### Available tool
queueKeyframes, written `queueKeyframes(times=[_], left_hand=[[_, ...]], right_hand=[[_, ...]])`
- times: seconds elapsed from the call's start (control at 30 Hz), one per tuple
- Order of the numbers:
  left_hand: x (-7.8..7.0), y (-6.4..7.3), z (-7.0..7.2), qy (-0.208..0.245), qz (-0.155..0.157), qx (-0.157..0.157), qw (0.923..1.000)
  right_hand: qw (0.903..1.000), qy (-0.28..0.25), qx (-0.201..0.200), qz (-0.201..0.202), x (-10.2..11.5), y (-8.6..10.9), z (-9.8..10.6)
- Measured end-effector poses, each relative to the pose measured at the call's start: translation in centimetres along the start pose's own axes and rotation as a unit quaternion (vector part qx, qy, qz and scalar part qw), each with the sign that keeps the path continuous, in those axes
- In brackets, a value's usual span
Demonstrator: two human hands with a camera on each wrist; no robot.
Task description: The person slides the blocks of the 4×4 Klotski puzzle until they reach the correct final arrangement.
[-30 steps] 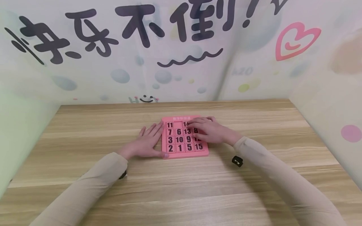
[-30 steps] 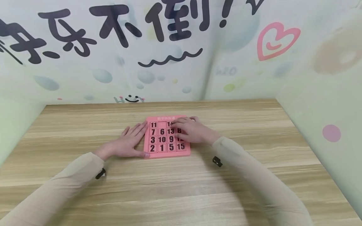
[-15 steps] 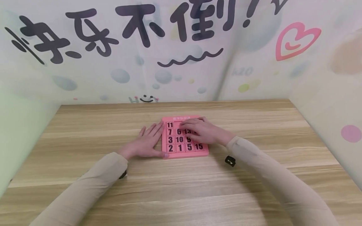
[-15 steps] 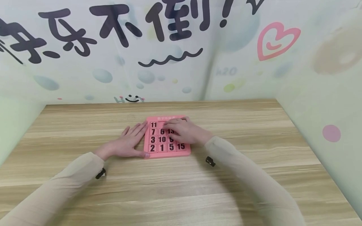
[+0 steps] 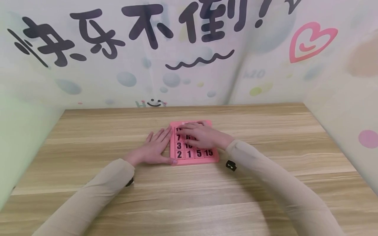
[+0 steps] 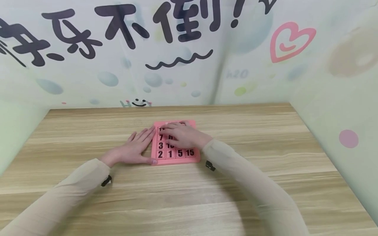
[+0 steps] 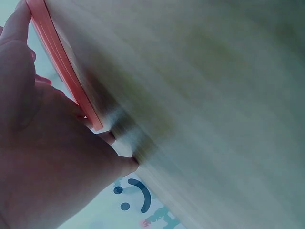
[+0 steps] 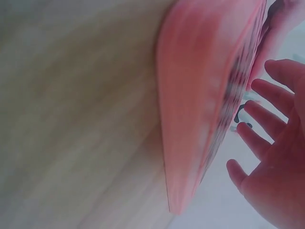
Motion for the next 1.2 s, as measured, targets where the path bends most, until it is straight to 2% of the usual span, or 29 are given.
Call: queueKeyframes(times=[0.27,0.63,0.77,0.97,1.2], left_hand=[[-0.1,-0.1,0.1,-0.003,0.006,0.005,1.0000],[-0.2,-0.1,0.1,0.003,0.005,0.005,1.0000],[-0.2,-0.1,0.1,0.006,0.004,0.004,1.0000],[-0.2,0.0,0.2,0.005,0.001,0.003,1.0000],[-0.1,-0.1,0.1,0.005,0.002,0.003,1.0000]], right_hand=[[0.9999,0.005,0.012,0.000,-0.2,0.1,0.0],[0.9992,0.012,0.001,-0.039,-2.0,2.7,0.2],[0.9995,0.003,-0.003,-0.031,-1.8,2.9,0.4],[0.9999,-0.009,-0.014,0.001,-0.9,2.6,0.4],[0.9996,-0.009,0.009,0.026,0.4,2.2,-0.1]])
Point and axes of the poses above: each hand's wrist, its own y-axis away from the middle knuckle, its own z-axis out of the back of the hand, x = y × z, the point moved 1 cm from there along -y, towards the middle knuckle, and after that the axes turned 1 degree about -y, right-handed, at the moved point
